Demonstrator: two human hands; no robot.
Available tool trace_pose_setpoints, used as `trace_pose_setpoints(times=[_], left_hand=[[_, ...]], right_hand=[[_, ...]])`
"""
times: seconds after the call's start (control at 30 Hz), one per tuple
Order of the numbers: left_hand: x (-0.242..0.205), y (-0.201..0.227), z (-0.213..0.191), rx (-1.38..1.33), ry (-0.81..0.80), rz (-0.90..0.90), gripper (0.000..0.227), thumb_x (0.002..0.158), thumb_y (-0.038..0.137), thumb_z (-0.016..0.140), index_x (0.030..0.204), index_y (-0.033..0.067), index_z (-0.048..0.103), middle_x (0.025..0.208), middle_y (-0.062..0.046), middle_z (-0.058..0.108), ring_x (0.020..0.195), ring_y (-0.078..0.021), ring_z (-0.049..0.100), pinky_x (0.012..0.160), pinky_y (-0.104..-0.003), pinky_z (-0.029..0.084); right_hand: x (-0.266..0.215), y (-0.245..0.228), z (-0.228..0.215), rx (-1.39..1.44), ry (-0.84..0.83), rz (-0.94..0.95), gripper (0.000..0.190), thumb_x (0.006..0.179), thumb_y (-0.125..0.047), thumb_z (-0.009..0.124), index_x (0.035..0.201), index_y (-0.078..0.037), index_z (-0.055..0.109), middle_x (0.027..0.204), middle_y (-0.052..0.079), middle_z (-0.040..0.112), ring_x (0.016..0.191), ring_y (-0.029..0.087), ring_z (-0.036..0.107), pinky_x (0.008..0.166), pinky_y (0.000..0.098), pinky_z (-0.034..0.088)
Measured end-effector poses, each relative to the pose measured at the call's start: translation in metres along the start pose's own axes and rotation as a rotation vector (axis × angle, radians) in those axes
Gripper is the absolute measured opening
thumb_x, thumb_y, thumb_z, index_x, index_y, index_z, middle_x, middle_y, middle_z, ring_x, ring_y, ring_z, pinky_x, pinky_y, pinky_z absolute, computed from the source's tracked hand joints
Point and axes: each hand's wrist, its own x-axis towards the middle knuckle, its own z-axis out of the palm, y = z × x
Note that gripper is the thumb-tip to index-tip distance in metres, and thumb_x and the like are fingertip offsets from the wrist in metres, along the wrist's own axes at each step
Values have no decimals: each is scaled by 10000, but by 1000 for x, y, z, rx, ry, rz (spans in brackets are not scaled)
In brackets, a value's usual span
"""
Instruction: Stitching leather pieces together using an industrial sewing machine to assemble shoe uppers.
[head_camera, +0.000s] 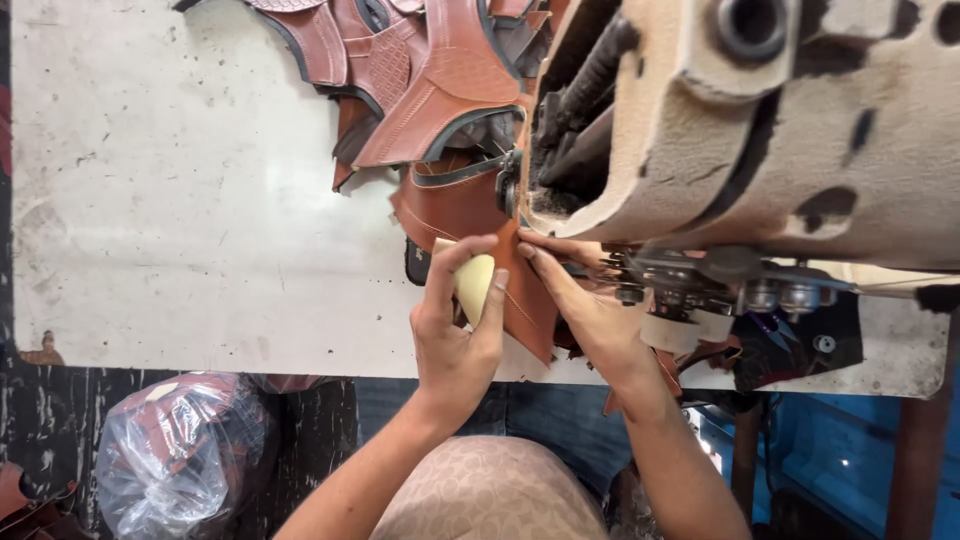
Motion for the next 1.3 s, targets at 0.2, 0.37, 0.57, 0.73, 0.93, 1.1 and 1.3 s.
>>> trace_pose_setpoints(times=[0.2,0.37,0.57,0.73,0.93,1.1,1.3], left_hand=[[-17,12,16,-69,-20,102,681,1023,-43,588,1591,47,222,1307,-138,633,1016,-154,699,815,-273,611],[-29,-2,19,-197,-32,-49,715,1032,-42,543,1623,68,155,994,-60,616,729,-79,658,630,-234,603],[-5,5,6,-77,-33,-76,603,1035,-12,552,1590,79,335,853,-19,583,672,-56,602,582,-227,600],[22,8,-10,90,-89,55,539,1042,12,594,1553,72,436,922,1,630,791,-61,635,656,-227,597],[46,17,-13,101,-216,65,537,1044,7,594,1558,81,457,877,30,593,757,-42,595,598,-211,563],[57,6,-7,-50,-246,-32,503,1053,37,603,1546,48,502,797,37,494,658,-41,516,521,-217,506],[9,-83,29,39,-118,-117,333,1101,286,429,1146,18,622,850,-83,680,778,-211,657,734,-365,523]], right_hand=[[1,3,-12,25,-48,104,246,1023,-18,617,1255,27,684,1209,76,721,1106,122,694,969,246,575],[-1,10,-17,73,-77,110,253,1036,-36,606,1274,25,669,1232,74,702,1136,115,677,1002,248,561],[-4,12,-16,47,-75,63,240,1063,-53,588,1280,15,664,1207,68,701,1123,115,672,997,249,555],[-5,8,-14,35,-83,42,245,1080,-79,560,1288,8,656,1213,55,685,1141,108,649,1017,250,536],[-9,-14,-12,42,-47,63,219,1072,-73,572,1247,-3,684,1181,51,702,1107,103,661,980,244,550],[-28,-11,-46,-274,153,-110,140,970,-109,685,1053,-2,722,944,28,743,877,120,707,797,261,573],[-69,38,-133,-894,556,-534,392,1028,-94,727,1340,-10,507,1555,219,472,1409,344,494,1210,475,415]])
